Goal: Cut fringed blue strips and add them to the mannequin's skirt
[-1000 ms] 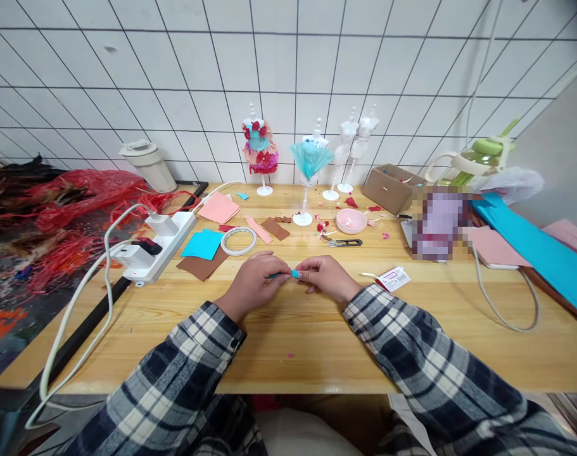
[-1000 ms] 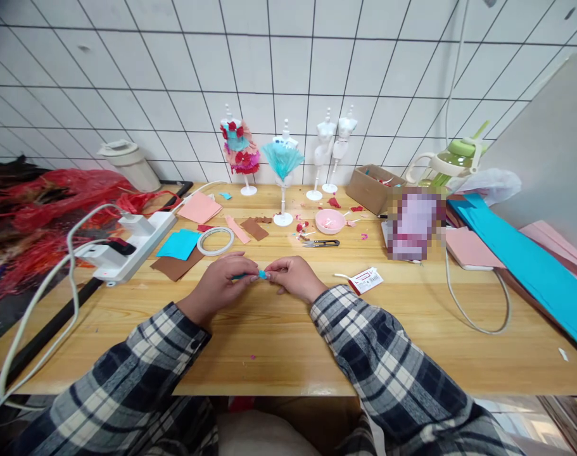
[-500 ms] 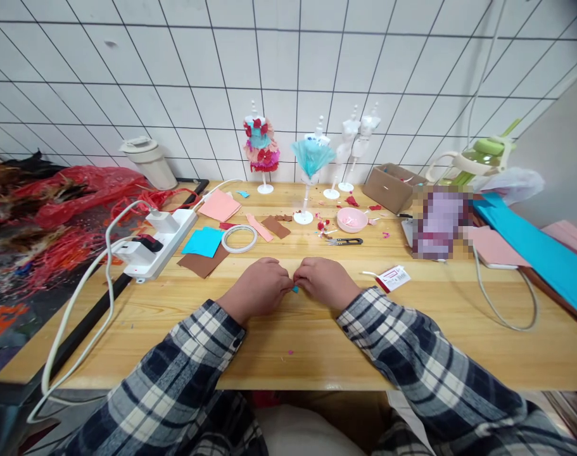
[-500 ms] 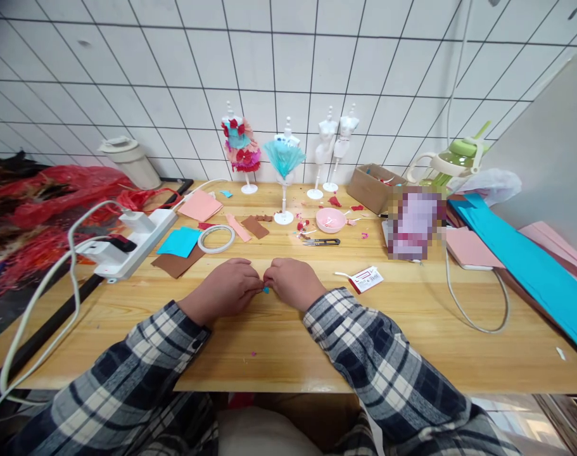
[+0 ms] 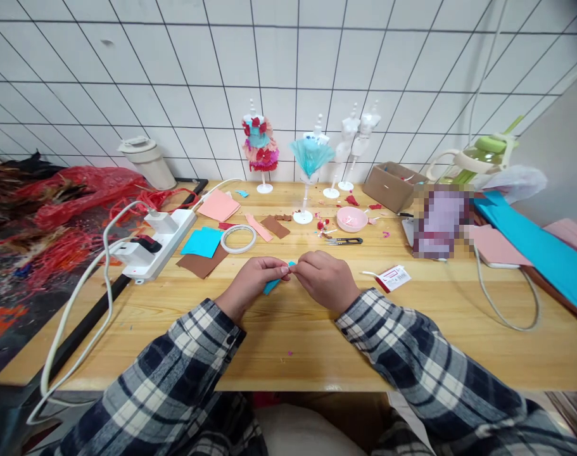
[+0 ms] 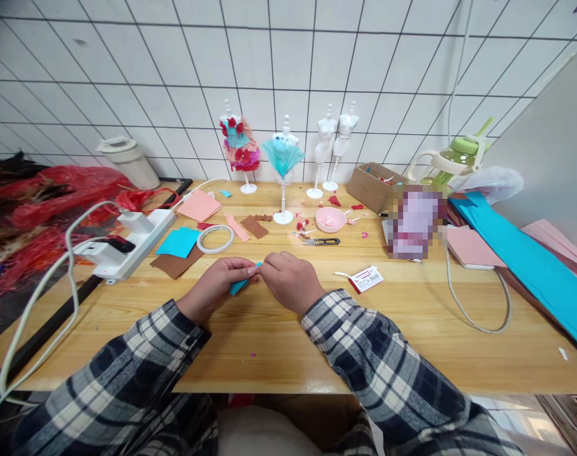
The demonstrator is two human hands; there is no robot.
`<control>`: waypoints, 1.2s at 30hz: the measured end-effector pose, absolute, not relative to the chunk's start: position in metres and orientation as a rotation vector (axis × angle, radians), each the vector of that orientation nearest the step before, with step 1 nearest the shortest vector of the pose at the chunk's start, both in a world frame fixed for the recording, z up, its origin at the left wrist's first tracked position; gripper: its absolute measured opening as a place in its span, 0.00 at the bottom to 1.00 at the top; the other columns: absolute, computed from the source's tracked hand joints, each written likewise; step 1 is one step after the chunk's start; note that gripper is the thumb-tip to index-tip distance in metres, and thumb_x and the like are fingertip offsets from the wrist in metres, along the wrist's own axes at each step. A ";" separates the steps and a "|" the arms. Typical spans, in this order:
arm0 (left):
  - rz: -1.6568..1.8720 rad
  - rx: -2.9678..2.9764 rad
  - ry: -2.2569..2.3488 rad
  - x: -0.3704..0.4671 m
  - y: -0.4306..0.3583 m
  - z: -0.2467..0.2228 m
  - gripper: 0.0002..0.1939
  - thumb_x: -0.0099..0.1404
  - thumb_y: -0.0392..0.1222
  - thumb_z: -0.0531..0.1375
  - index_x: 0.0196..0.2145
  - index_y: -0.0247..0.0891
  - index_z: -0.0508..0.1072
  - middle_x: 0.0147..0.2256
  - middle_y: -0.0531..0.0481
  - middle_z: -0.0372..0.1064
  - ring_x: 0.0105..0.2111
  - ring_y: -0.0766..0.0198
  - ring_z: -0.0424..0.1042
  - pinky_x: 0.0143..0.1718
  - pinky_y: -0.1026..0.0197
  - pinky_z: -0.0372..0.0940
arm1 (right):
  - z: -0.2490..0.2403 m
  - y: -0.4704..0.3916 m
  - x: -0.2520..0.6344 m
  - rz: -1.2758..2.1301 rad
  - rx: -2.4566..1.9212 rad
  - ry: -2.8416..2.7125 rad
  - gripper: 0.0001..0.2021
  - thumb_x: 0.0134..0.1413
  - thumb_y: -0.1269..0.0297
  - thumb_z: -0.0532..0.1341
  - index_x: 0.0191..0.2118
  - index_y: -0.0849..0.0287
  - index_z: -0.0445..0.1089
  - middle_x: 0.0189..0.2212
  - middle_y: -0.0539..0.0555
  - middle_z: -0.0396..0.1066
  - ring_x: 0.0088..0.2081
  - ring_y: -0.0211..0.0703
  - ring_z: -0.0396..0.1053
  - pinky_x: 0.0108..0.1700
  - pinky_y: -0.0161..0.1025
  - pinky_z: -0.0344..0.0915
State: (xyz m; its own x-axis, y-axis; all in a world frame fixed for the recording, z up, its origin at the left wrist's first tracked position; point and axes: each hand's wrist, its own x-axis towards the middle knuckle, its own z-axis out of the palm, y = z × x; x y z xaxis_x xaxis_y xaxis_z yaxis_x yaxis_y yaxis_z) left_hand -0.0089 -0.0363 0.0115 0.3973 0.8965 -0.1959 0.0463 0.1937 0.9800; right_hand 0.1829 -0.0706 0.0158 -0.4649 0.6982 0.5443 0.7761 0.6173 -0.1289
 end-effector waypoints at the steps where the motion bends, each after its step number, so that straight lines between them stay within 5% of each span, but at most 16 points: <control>1: 0.776 1.175 0.972 -0.008 -0.037 0.012 0.12 0.50 0.47 0.69 0.28 0.35 0.79 0.27 0.47 0.76 0.29 0.62 0.71 0.32 0.62 0.63 | 0.015 -0.070 0.183 -0.089 -1.136 -2.220 0.11 0.64 0.63 0.55 0.33 0.57 0.74 0.34 0.55 0.73 0.36 0.40 0.67 0.36 0.37 0.59; 5: 0.817 1.061 0.936 -0.009 -0.039 0.017 0.12 0.49 0.46 0.71 0.28 0.35 0.79 0.27 0.47 0.76 0.29 0.64 0.70 0.30 0.64 0.61 | 0.011 -0.063 0.182 0.512 -1.177 -1.794 0.09 0.55 0.59 0.63 0.38 0.58 0.75 0.34 0.54 0.74 0.30 0.37 0.68 0.33 0.35 0.64; 9: 0.730 1.006 0.896 -0.011 -0.040 0.020 0.13 0.47 0.46 0.71 0.28 0.34 0.79 0.26 0.47 0.75 0.27 0.66 0.70 0.29 0.65 0.60 | 0.007 -0.057 0.181 1.214 -1.148 -1.504 0.25 0.47 0.53 0.67 0.51 0.58 0.71 0.39 0.55 0.74 0.29 0.37 0.69 0.24 0.33 0.63; 11: 0.665 1.027 0.866 -0.012 -0.039 0.019 0.14 0.47 0.47 0.71 0.27 0.33 0.79 0.24 0.48 0.74 0.26 0.67 0.69 0.27 0.65 0.58 | 0.005 -0.056 0.180 1.398 -1.110 -1.507 0.25 0.47 0.52 0.66 0.51 0.59 0.72 0.34 0.55 0.74 0.27 0.37 0.67 0.22 0.31 0.61; 18: 0.556 1.197 0.891 -0.016 -0.035 0.014 0.13 0.49 0.48 0.69 0.25 0.34 0.77 0.22 0.49 0.71 0.23 0.67 0.65 0.25 0.64 0.55 | 0.004 -0.057 0.179 1.299 -1.193 -1.560 0.17 0.43 0.51 0.68 0.32 0.61 0.74 0.22 0.49 0.69 0.21 0.33 0.60 0.22 0.31 0.57; 24: 0.644 1.020 0.829 -0.019 -0.034 0.018 0.17 0.50 0.45 0.70 0.37 0.35 0.78 0.32 0.45 0.75 0.34 0.61 0.72 0.37 0.59 0.65 | 0.006 -0.055 0.183 0.840 -1.224 -1.661 0.09 0.51 0.58 0.63 0.33 0.60 0.71 0.29 0.51 0.71 0.27 0.36 0.66 0.28 0.33 0.61; 27: 0.721 1.001 0.907 -0.019 -0.032 0.017 0.17 0.48 0.44 0.72 0.34 0.34 0.76 0.32 0.47 0.74 0.34 0.63 0.72 0.38 0.61 0.65 | 0.003 -0.054 0.184 0.800 -1.280 -1.638 0.09 0.52 0.58 0.62 0.32 0.59 0.69 0.29 0.51 0.71 0.26 0.36 0.66 0.29 0.34 0.62; 30: 0.840 0.997 0.968 -0.019 -0.029 0.016 0.16 0.49 0.45 0.71 0.31 0.34 0.73 0.29 0.52 0.71 0.31 0.66 0.70 0.39 0.62 0.65 | 0.002 -0.055 0.185 0.907 -1.232 -1.712 0.13 0.49 0.62 0.64 0.41 0.59 0.68 0.38 0.53 0.73 0.27 0.34 0.67 0.30 0.34 0.63; 33: 0.904 1.089 1.005 -0.021 -0.027 0.015 0.15 0.51 0.46 0.69 0.30 0.35 0.72 0.28 0.53 0.69 0.29 0.67 0.68 0.37 0.63 0.64 | 0.003 -0.057 0.185 1.069 -1.108 -1.773 0.34 0.44 0.65 0.67 0.58 0.56 0.59 0.52 0.58 0.68 0.34 0.35 0.68 0.29 0.32 0.63; 36: 0.864 1.329 1.041 -0.022 -0.028 0.015 0.14 0.53 0.48 0.68 0.27 0.34 0.71 0.25 0.54 0.68 0.27 0.67 0.66 0.33 0.64 0.61 | 0.001 -0.057 0.184 1.082 -1.090 -1.744 0.30 0.49 0.62 0.65 0.59 0.58 0.62 0.51 0.60 0.70 0.37 0.38 0.67 0.30 0.32 0.63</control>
State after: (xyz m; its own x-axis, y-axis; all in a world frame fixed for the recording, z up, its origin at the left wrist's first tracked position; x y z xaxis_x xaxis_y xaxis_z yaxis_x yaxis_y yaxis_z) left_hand -0.0217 -0.0275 0.0145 0.3284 0.9394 -0.0989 0.0768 0.0778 0.9940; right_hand 0.1843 -0.0571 0.0010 -0.3131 0.9325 0.1803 0.2527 0.2648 -0.9306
